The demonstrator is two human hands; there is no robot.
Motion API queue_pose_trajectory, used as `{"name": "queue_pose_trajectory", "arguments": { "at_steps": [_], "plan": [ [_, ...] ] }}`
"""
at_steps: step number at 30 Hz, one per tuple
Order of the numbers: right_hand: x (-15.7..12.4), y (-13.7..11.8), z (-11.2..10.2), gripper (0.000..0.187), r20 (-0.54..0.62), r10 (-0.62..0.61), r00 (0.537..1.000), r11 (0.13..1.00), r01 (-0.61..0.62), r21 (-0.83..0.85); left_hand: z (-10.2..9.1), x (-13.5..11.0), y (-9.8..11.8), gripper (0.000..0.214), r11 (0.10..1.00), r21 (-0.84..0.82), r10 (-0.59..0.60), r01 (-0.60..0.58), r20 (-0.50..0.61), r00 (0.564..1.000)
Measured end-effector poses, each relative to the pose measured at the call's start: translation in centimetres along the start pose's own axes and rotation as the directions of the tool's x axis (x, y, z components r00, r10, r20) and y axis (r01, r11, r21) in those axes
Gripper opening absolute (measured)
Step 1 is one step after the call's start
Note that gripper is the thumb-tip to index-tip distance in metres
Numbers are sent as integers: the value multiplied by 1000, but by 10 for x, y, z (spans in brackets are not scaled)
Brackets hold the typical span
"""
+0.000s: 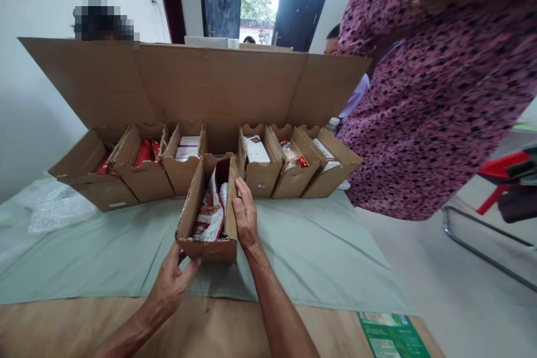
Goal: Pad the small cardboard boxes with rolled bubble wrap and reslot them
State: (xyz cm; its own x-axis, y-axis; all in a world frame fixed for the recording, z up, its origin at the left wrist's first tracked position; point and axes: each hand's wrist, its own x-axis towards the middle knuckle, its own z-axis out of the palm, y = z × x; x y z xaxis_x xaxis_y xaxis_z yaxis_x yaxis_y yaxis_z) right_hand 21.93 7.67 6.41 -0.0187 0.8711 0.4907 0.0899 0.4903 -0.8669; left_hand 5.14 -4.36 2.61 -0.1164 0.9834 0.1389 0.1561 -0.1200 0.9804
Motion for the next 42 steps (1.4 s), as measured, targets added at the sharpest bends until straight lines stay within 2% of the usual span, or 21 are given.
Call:
{"name": "queue_pose_trajectory", "arguments": {
  "at_steps": [3, 9, 12, 14, 16, 19, 23, 26, 31, 37, 40, 42],
  "plan": [
    [9, 2, -8, 67, 13, 13, 1000, 999, -13, 37, 10, 0, -3, 59, 999, 42, 25, -25, -10, 1000],
    [18, 12, -24, 70, -4, 187, 982, 975, -185, 120, 28, 15, -9, 61, 971, 155, 188, -181, -32, 982],
    [8, 14, -32, 70, -16, 191, 982, 967, -185, 173, 33, 15, -12, 65, 933, 229, 285, -278, 2, 959],
    [3, 15, -34, 69, -21, 177, 984, 958, -167, 234, 32, 15, -13, 66, 924, 234, 303, -301, 30, 953],
    [5, 17, -32, 67, -8, 157, 988, 956, -150, 252, 29, 20, -13, 65, 939, 211, 272, -273, 30, 962],
    [20, 23, -20, 68, 3, 147, 989, 973, -145, 181, 19, 40, -11, 60, 964, 180, 196, -196, 16, 980],
    [32, 38, -10, 72, -67, 210, 975, 975, -204, 84, 8, 73, -6, 54, 966, 231, 132, -119, -44, 990],
    [14, 49, -13, 69, -124, 265, 956, 964, -263, 37, 7, 91, -6, 49, 949, 310, 85, -59, -72, 994],
    [-28, 67, -21, 53, -157, 336, 929, 932, -352, -86, 15, 118, -12, 43, 901, 430, 97, -47, -96, 991],
    [-31, 70, -17, 37, -128, 302, 945, 928, -322, -190, 36, 166, -17, 38, 867, 498, 67, 13, -143, 987],
    [-31, 67, -20, 35, -113, 282, 953, 929, -301, -216, 37, 166, -20, 41, 859, 512, 69, 2, -119, 990],
    [-33, 66, -22, 34, -106, 273, 956, 928, -291, -231, 26, 148, -23, 44, 858, 512, 84, -34, -75, 994]
  ]
}}
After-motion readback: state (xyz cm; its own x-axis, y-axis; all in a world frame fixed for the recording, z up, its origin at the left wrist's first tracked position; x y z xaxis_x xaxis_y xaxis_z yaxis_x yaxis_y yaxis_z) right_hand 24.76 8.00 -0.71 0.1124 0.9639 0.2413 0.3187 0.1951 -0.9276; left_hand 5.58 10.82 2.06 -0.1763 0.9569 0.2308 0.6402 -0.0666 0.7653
